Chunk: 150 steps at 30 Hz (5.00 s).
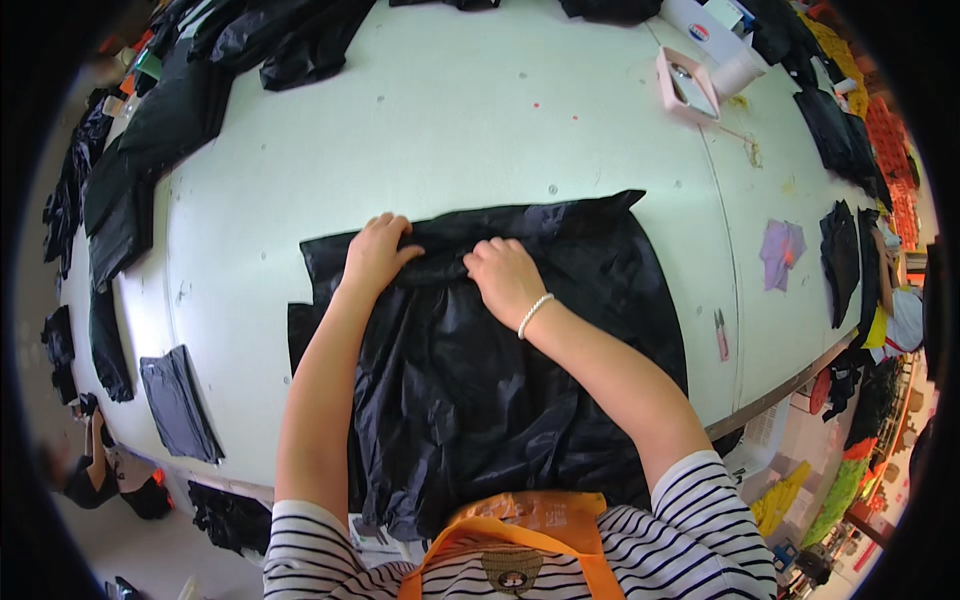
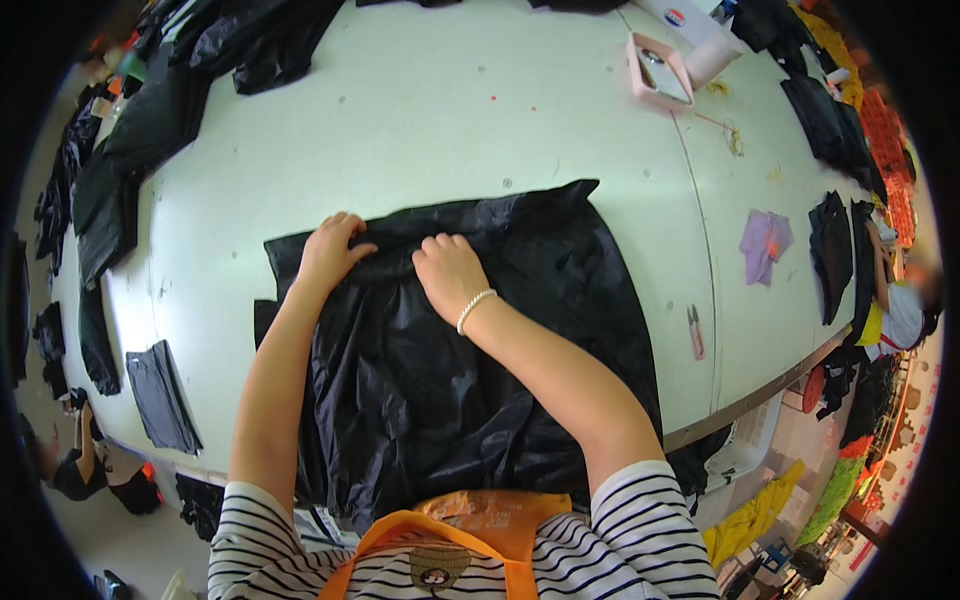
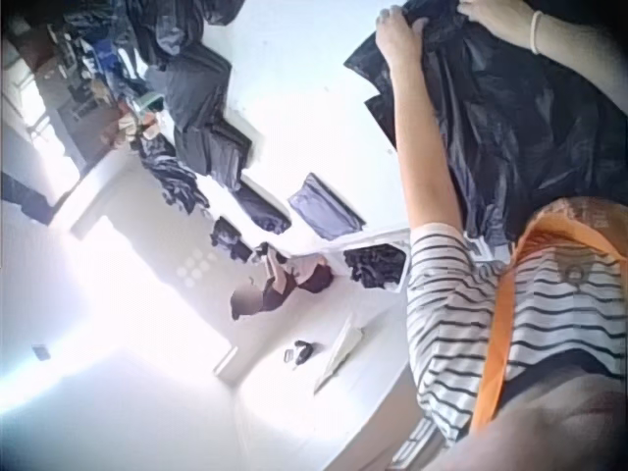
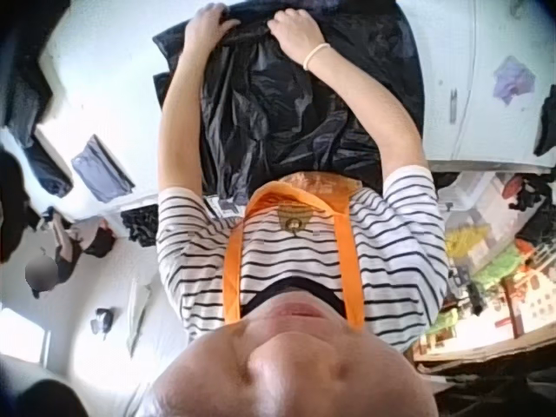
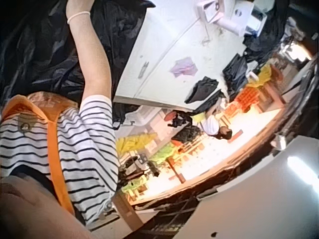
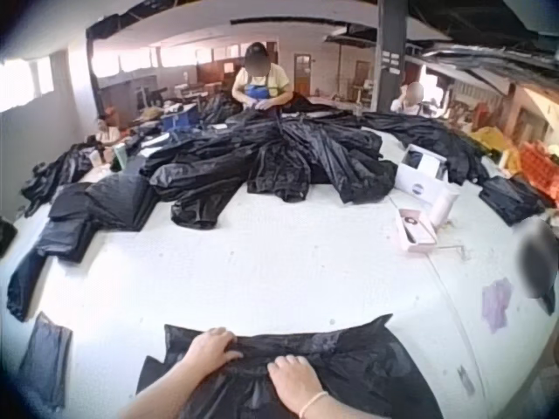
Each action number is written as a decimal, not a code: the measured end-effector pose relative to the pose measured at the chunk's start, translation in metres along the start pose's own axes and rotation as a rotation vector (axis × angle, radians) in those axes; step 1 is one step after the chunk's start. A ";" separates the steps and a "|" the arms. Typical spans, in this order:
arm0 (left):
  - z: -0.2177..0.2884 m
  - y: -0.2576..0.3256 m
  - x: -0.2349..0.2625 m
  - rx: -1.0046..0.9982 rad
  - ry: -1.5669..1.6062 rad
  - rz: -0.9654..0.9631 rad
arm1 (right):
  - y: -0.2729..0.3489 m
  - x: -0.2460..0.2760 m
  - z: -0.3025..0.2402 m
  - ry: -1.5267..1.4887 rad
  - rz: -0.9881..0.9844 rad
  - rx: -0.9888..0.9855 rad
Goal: The person folds a black jacket on a table, smoothing and aligning the fabric, then folds it into a compact rectangle. They place the folded jacket into a black plastic bag and seal it. The person then picks up another black jacket, uses scissors to cut a tag, and begins folding it.
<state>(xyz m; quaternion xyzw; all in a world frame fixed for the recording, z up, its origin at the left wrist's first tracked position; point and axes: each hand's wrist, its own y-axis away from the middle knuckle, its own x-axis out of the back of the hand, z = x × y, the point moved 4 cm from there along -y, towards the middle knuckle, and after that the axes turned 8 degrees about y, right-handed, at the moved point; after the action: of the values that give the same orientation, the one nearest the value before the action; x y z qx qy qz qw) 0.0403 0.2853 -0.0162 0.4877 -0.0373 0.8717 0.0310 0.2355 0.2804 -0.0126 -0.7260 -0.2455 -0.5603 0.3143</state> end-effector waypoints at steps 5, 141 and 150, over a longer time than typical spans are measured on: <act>-0.008 0.005 -0.007 -0.027 0.112 0.096 | 0.000 0.000 -0.002 -0.026 0.025 -0.025; -0.128 0.235 0.016 0.926 0.335 0.373 | 0.362 0.069 0.241 0.185 0.099 -0.962; -0.069 0.194 0.002 0.957 1.169 0.480 | 0.294 0.066 0.198 -0.284 0.371 -0.943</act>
<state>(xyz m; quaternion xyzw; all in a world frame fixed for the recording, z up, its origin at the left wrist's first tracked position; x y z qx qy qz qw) -0.0372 0.0990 -0.0572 -0.1103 0.2599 0.8907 -0.3562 0.5914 0.2250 -0.0367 -0.8886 0.1258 -0.4409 0.0110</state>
